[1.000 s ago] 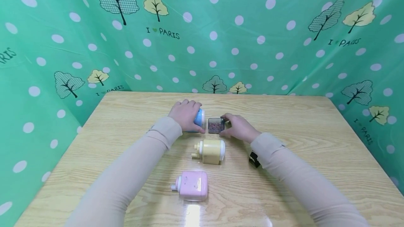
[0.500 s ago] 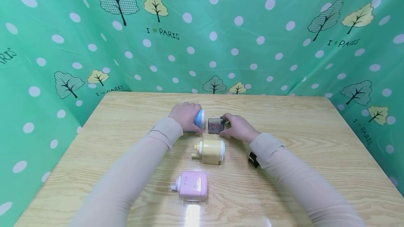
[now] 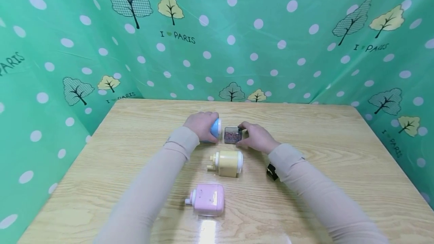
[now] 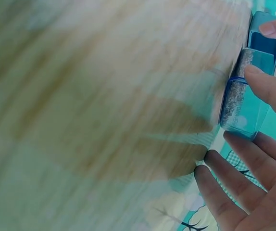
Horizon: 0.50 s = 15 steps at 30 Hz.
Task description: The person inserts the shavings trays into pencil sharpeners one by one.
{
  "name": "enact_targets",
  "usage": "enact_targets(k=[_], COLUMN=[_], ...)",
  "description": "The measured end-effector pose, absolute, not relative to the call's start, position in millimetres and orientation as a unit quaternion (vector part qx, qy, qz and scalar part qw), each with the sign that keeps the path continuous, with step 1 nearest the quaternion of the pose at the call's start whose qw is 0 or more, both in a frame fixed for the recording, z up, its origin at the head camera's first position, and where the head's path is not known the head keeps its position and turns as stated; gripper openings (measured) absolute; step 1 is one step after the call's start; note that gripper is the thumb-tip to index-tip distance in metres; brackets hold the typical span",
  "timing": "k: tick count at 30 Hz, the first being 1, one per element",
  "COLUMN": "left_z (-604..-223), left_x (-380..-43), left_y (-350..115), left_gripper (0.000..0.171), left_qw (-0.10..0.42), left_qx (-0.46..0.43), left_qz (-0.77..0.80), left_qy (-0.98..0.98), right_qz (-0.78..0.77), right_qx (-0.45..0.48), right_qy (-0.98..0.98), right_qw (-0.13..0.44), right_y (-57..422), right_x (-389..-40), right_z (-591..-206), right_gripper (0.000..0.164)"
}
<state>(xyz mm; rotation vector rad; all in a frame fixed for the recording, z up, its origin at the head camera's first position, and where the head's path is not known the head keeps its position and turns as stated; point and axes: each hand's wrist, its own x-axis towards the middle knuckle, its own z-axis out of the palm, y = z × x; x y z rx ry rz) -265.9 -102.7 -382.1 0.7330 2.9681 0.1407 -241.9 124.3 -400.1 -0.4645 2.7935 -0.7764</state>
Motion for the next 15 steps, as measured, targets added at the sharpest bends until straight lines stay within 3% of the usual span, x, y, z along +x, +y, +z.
enact_targets(k=[15], left_z=[-379.9], left_x=[-264.7], left_y=[-101.1], left_gripper=[0.072], left_qw=[0.043], left_qx=[0.229], left_qz=[0.046], left_qy=[0.971], right_qz=[-0.291], right_qx=[-0.159], right_qy=[0.938], right_qw=[0.099], right_y=[126.5], right_x=[-242.7], right_z=[-400.8], right_gripper=[0.073])
